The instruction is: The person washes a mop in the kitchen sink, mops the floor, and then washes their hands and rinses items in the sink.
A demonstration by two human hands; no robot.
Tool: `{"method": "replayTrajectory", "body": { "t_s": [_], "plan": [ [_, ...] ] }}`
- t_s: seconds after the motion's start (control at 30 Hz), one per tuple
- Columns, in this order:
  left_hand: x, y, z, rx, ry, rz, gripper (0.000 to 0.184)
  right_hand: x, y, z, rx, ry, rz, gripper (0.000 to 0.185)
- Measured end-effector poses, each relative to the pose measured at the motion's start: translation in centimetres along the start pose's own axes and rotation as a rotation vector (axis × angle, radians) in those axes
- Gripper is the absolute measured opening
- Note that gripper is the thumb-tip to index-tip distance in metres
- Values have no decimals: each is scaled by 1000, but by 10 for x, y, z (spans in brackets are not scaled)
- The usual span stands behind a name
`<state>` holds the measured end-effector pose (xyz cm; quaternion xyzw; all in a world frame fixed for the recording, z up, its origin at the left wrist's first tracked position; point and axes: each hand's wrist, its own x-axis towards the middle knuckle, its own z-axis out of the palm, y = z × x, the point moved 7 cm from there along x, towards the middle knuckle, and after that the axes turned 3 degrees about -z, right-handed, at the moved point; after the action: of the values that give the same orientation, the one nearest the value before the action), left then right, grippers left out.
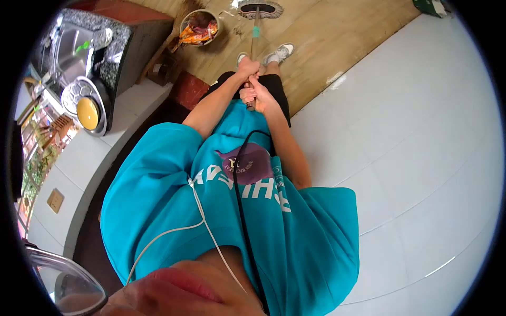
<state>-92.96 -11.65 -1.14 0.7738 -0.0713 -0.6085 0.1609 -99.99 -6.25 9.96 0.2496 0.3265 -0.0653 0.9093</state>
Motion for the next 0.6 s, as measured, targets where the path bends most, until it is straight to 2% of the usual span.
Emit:
{"method": "replayTrajectory", "body": {
  "t_s": [0.07,0.2,0.27,0.53,0.57,0.6],
  "plan": [
    [11,-24,-14,-54,3,29,17,13,18,-7,-23,35,22,35],
    [-7,-52,-26,-222,-165,-84,6,18,48,-21,31,59,79,37],
    [1,-69,-19,-188,-181,-78,5,13,54,-29,41,69,76,36],
    [-65,-99,44,-192,-246,-153,5,-54,66,-96,17,155,19,26],
    [-36,-130,66,-181,-269,-199,8,-66,70,-100,141,126,62,25],
    [-54,-126,74,-165,-293,-182,11,-76,73,-105,263,89,100,25]
  ]
}}
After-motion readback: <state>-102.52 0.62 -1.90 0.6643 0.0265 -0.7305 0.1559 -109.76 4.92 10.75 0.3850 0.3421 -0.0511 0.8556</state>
